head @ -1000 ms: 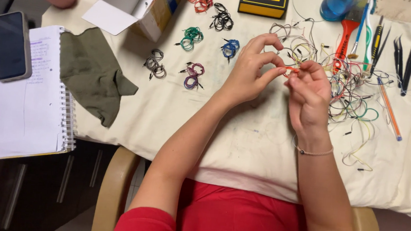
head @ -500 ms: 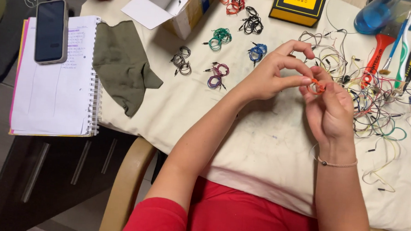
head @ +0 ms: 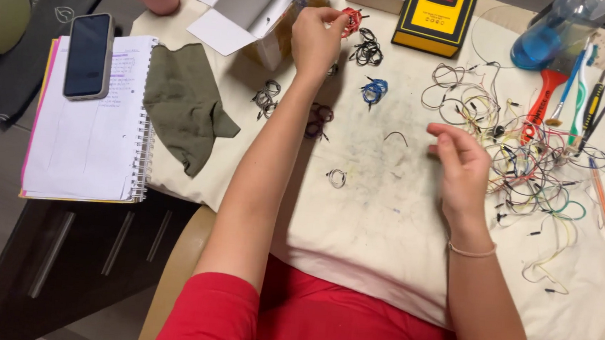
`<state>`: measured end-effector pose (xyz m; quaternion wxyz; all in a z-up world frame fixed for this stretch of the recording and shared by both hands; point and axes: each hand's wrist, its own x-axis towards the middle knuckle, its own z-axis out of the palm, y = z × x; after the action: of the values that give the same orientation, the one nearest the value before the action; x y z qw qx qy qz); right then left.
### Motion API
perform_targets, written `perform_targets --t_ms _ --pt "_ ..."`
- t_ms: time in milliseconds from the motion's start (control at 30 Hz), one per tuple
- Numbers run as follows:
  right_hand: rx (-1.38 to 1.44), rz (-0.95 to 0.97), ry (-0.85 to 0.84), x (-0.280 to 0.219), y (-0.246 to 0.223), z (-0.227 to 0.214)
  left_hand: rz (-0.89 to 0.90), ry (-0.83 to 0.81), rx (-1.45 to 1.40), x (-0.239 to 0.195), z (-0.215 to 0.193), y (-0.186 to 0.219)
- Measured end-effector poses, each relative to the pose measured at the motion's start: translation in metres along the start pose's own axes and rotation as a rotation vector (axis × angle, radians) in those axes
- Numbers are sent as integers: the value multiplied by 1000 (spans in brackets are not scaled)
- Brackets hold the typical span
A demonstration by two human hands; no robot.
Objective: The person sits cross-legged and repeatedly picks up small, colored wire loops from a table. They tie each loop into a knot by hand and place the finished knot on the table among other completed ones.
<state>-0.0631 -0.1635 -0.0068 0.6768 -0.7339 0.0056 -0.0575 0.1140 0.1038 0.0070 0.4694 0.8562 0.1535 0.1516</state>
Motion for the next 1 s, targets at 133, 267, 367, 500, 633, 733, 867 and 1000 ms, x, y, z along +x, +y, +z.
perform_targets --t_ms 133,267,367,500,633,733,867,1000 --pt "-333 -343 -72 -2 -14 3 -79 -7 164 20 29 -20" --pt "-453 -487 -219 -17 -41 2 34 33 384 27 33 -29" --pt "-499 -590 -211 -35 -59 -11 208 70 457 29 23 -24" --pt "-642 -459 136 -80 -66 -67 480 81 460 9 11 -19" --pt "-767 -298 524 -114 -24 -146 631 -20 252 -62 9 22" --pt "-677 -27 661 -130 1 -177 780 -163 145 -130 19 52" --pt "-653 220 584 -118 26 -188 966 -475 -57 -225 45 80" --pt "-327 264 554 -100 42 -197 1085 -665 -69 -286 89 94"
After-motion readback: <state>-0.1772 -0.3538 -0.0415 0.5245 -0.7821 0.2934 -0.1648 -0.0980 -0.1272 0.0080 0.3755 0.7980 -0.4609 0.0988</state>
